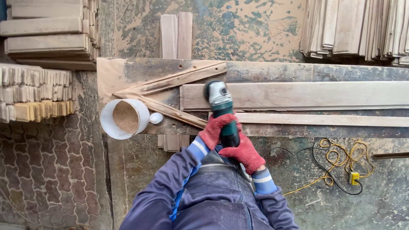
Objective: Sanding wood planks using an angle grinder at a workbench.
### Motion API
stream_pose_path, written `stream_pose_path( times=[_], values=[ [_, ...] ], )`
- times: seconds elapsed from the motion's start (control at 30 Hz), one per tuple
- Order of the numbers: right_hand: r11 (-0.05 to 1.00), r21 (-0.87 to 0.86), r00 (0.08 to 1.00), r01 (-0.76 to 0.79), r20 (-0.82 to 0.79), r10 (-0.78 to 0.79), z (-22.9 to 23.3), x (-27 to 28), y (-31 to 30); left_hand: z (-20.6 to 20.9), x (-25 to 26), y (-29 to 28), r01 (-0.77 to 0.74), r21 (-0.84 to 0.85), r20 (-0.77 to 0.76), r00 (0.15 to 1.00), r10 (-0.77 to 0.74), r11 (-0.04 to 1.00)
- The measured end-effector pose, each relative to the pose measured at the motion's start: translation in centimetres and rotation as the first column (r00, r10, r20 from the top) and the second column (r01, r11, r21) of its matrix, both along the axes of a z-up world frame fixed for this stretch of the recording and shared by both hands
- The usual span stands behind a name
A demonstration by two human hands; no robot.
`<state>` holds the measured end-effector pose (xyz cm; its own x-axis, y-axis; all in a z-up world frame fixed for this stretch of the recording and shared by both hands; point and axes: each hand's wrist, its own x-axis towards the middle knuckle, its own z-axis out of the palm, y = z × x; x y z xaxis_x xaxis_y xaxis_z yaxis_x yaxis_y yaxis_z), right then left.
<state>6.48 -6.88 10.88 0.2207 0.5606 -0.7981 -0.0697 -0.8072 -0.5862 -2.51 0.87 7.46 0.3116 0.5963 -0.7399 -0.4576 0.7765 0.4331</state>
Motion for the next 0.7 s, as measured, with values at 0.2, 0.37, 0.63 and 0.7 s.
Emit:
stream_pose_path(
  times=[0.2, 0.37, 0.63, 0.7],
  values=[
    [1.000, 0.023, 0.999, 0.013, -0.040, -0.012, -0.4, 4.1, -2.1, -4.7, 4.4, -2.1, -0.021, -0.063, -0.019, 1.000, 0.020, 0.998],
    [0.970, 0.063, 0.972, 0.233, -0.055, -0.230, -4.2, 12.2, -5.9, -5.0, 14.3, -2.5, 0.123, 0.027, 0.134, 0.983, -0.125, 0.992],
    [0.968, 0.109, 0.975, 0.224, -0.018, -0.223, -3.7, 22.4, -8.3, -5.6, 25.0, -5.1, 0.172, 0.012, 0.156, 0.973, -0.171, 0.985],
    [0.977, 0.096, 0.982, 0.188, -0.016, -0.187, -3.8, 22.9, -8.4, -6.1, 24.8, -5.7, 0.164, 0.015, 0.135, 0.977, -0.165, 0.986]
  ],
)
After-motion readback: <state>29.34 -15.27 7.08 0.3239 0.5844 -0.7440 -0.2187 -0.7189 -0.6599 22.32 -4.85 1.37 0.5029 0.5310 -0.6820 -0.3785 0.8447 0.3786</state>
